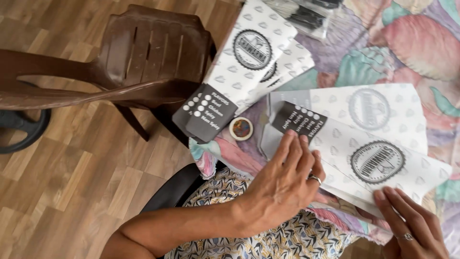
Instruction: The person folds printed paper sheets into cone-shaped wrappers and secures them with tape. They repeatedly fold the paper, apply tape to the seam, and place the finished cones into a stack.
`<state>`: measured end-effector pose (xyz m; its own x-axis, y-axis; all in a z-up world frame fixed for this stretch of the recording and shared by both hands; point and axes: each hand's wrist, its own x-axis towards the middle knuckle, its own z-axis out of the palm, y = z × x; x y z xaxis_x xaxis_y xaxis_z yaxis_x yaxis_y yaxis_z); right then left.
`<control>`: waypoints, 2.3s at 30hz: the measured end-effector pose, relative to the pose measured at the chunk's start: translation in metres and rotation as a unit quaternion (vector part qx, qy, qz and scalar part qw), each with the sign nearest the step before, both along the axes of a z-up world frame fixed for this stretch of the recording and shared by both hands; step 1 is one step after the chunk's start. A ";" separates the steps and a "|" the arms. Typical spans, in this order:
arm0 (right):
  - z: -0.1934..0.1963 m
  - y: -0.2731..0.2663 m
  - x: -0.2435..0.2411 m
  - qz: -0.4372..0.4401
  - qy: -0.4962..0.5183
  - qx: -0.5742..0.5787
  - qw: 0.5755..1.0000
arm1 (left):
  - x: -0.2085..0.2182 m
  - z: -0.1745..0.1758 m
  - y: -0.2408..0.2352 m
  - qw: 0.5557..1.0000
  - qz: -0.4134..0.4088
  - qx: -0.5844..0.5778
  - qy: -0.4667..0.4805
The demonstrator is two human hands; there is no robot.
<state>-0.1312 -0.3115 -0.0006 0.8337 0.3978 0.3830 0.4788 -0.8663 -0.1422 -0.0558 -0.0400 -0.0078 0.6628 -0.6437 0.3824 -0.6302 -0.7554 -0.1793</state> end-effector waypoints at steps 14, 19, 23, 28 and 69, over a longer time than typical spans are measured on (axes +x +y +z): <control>-0.013 0.004 0.002 -0.034 -0.045 0.018 0.998 | 0.008 -0.015 -0.005 0.995 -0.050 -0.086 -0.009; -0.014 0.004 0.002 -0.033 -0.048 0.017 0.998 | 0.013 -0.020 -0.007 0.993 -0.062 -0.094 -0.028; -0.012 0.005 0.002 -0.035 -0.043 0.023 0.998 | 0.011 -0.011 -0.005 0.990 -0.063 -0.124 -0.020; -0.011 -0.011 0.005 -0.029 -0.037 0.027 0.999 | 0.007 -0.022 -0.015 0.987 -0.057 -0.146 0.031; 0.049 0.083 0.174 0.249 0.131 0.125 0.951 | 0.005 -0.019 -0.011 0.997 -0.041 -0.009 0.057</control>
